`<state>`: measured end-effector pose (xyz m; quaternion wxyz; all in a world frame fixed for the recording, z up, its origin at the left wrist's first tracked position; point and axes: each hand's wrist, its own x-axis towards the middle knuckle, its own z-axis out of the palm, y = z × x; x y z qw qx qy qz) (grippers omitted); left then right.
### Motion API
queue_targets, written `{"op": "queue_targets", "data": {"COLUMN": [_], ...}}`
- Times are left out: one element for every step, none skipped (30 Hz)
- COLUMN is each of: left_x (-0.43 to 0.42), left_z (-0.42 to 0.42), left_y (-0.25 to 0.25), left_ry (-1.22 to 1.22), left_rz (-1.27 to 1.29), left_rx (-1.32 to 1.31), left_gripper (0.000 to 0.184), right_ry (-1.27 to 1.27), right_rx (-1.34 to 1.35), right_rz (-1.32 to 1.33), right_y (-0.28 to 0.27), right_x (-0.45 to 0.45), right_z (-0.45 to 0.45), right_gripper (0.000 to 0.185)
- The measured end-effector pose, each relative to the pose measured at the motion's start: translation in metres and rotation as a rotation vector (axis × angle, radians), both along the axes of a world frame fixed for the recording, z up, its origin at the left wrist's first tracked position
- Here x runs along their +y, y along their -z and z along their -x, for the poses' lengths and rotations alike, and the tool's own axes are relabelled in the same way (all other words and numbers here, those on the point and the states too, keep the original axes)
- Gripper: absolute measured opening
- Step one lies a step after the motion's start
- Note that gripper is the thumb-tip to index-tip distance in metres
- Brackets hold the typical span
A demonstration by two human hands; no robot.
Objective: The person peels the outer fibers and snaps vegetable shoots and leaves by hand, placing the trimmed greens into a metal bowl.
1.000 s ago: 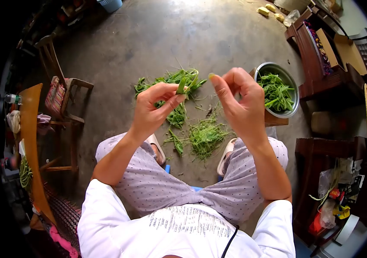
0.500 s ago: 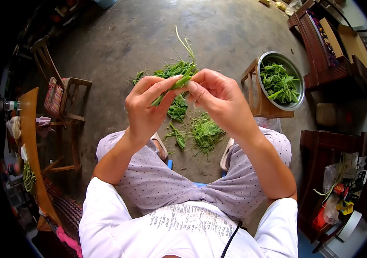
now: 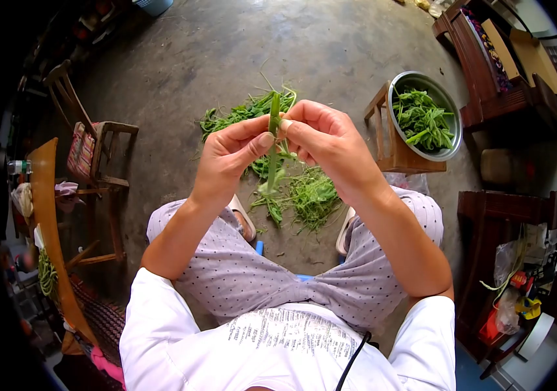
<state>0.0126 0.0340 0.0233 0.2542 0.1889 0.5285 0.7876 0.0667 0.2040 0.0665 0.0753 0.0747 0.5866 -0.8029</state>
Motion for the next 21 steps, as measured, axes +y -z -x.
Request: {"op": "queue_targets", "data": {"left_x": [0.0, -0.001, -0.002, -0.003, -0.004, -0.004, -0.004, -0.004, -0.005, -0.005, -0.005, -0.006, -0.007, -0.008, -0.008, -0.008, -0.008, -0.01, -0.011, -0.013, -0.017], "left_z": [0.001, 0.002, 0.003, 0.004, 0.005, 0.005, 0.005, 0.005, 0.006, 0.007, 0.008, 0.009, 0.01, 0.01, 0.011, 0.011, 0.011, 0.013, 0.015, 0.018, 0.023], "left_y": [0.001, 0.002, 0.004, 0.005, 0.006, 0.005, 0.002, 0.0, -0.001, -0.001, -0.002, -0.002, -0.003, -0.004, -0.006, -0.008, -0.01, -0.011, -0.012, -0.013, -0.011], "left_ry": [0.015, 0.03, 0.032, 0.045, 0.058, 0.059, 0.066, 0.074, 0.073, 0.078, 0.082, 0.082, 0.062, 0.042, 0.041, -0.001, -0.044, -0.048, -0.085, -0.122, -0.128], "left_rz": [-0.016, -0.032, -0.031, -0.033, -0.035, -0.034, -0.048, -0.063, -0.06, -0.063, -0.065, -0.063, -0.028, 0.008, 0.01, 0.019, 0.028, 0.03, 0.047, 0.063, 0.041], "left_rx": [-0.033, -0.066, -0.066, -0.083, -0.099, -0.099, -0.134, -0.17, -0.169, -0.196, -0.223, -0.223, -0.216, -0.208, -0.208, -0.204, -0.199, -0.197, -0.192, -0.188, -0.176], "left_gripper": [0.034, 0.036, 0.036, 0.036, 0.037, 0.037, 0.035, 0.034, 0.034, 0.031, 0.028, 0.028, 0.026, 0.024, 0.024, 0.023, 0.023, 0.023, 0.021, 0.02, 0.02], "right_ry": [-0.015, -0.03, -0.029, -0.045, -0.062, -0.062, -0.073, -0.084, -0.084, -0.08, -0.076, -0.076, -0.084, -0.091, -0.091, -0.101, -0.111, -0.114, -0.145, -0.177, -0.166], "right_rx": [0.031, 0.062, 0.061, 0.087, 0.113, 0.113, 0.132, 0.151, 0.151, 0.143, 0.133, 0.133, 0.13, 0.128, 0.128, 0.117, 0.107, 0.109, 0.077, 0.046, 0.07], "right_rz": [-0.045, -0.09, -0.089, -0.128, -0.166, -0.165, -0.235, -0.306, -0.303, -0.289, -0.275, -0.273, -0.295, -0.317, -0.315, -0.37, -0.426, -0.423, -0.448, -0.474, -0.463], "right_y": [-0.002, -0.002, -0.002, 0.0, 0.001, 0.003, 0.006, 0.007, 0.008, 0.008, 0.008, 0.008, 0.009, 0.01, 0.009, 0.007, 0.005, 0.004, 0.003, 0.002, 0.007], "right_x": [-0.001, -0.002, -0.003, -0.004, -0.004, -0.003, -0.002, -0.002, -0.003, -0.005, -0.007, -0.007, -0.008, -0.008, -0.008, -0.008, -0.008, -0.008, -0.008, -0.009, -0.011], "right_z": [0.0, 0.001, 0.001, 0.001, 0.002, 0.002, 0.002, 0.002, 0.001, 0.001, 0.001, 0.0, 0.0, 0.0, 0.0, -0.001, -0.002, -0.003, -0.004, -0.005, -0.007], "right_gripper": [0.012, 0.012, 0.012, 0.012, 0.012, 0.012, 0.013, 0.013, 0.013, 0.013, 0.013, 0.013, 0.013, 0.013, 0.013, 0.013, 0.013, 0.013, 0.014, 0.014, 0.014]}}
